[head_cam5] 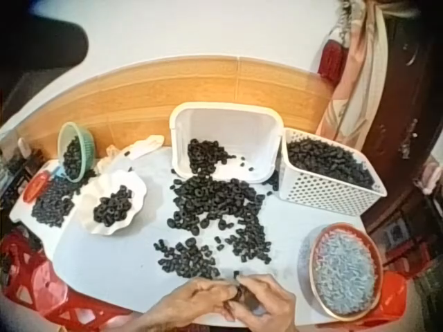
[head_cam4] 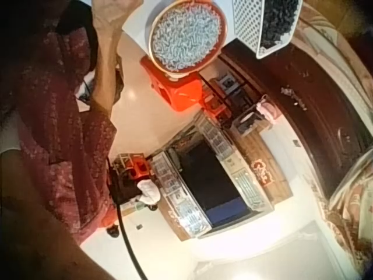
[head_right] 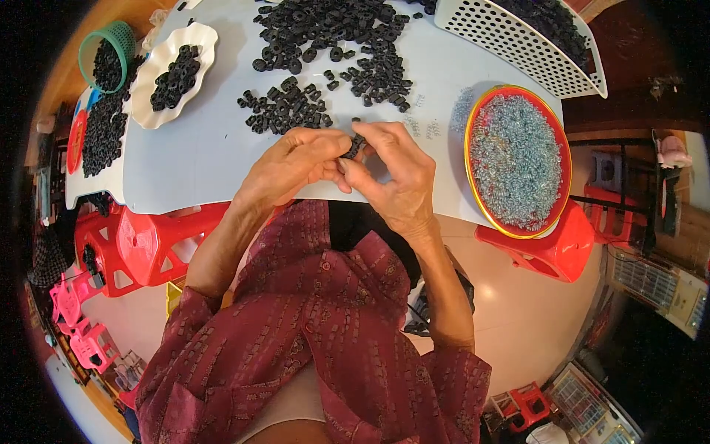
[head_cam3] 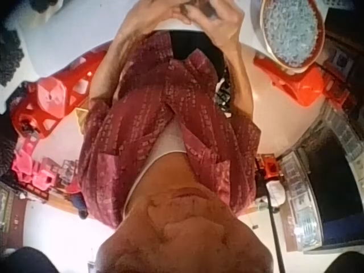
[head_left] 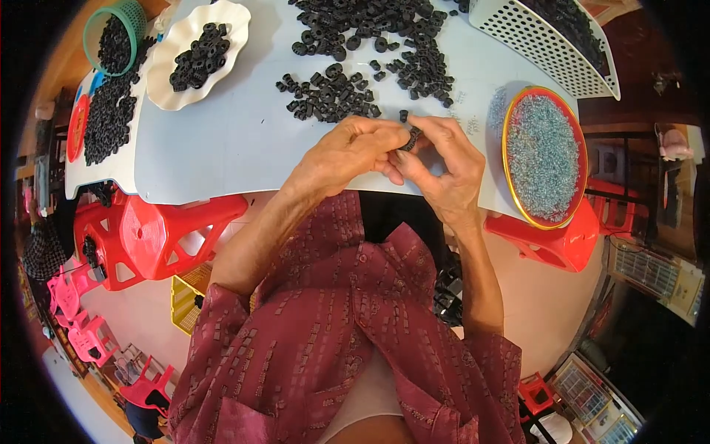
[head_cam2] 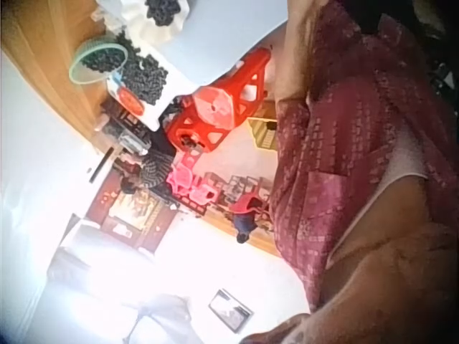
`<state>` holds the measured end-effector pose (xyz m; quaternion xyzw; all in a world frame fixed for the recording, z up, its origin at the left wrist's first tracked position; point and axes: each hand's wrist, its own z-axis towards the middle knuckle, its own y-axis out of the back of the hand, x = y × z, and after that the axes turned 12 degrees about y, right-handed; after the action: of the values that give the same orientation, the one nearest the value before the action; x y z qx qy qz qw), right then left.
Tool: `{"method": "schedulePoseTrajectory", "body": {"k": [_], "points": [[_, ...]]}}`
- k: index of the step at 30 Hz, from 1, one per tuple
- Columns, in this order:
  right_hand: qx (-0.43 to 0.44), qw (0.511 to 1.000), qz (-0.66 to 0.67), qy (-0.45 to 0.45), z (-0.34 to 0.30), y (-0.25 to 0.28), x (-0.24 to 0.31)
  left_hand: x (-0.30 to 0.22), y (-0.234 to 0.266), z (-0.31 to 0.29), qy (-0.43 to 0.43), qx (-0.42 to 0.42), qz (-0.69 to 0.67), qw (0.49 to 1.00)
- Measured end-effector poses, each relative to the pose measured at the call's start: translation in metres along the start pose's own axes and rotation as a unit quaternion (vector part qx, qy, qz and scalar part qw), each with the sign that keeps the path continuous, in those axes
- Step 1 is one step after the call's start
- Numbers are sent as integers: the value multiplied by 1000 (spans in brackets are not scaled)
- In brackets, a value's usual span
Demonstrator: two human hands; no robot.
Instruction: Assembling small black plastic components by hand on a white table.
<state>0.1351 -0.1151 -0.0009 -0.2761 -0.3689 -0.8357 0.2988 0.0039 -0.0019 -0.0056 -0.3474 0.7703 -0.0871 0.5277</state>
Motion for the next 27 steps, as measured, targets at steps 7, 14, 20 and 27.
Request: {"method": "schedulePoseTrajectory", "body": {"k": [7, 14, 20, 27], "points": [[22, 1000, -2, -7, 1, -2, -2, -1, -5, -2, -7, -19, 35, 999], [18, 999, -33, 8, -4, -5, 1, -2, -2, 0, -7, 14, 34, 999], [35, 999, -14, -15, 0, -4, 3, -2, -3, -2, -16, 22, 28, 999], [24, 999, -13, -41, 4, 0, 4, -1, -7, 0, -19, -7, 22, 1000]]}}
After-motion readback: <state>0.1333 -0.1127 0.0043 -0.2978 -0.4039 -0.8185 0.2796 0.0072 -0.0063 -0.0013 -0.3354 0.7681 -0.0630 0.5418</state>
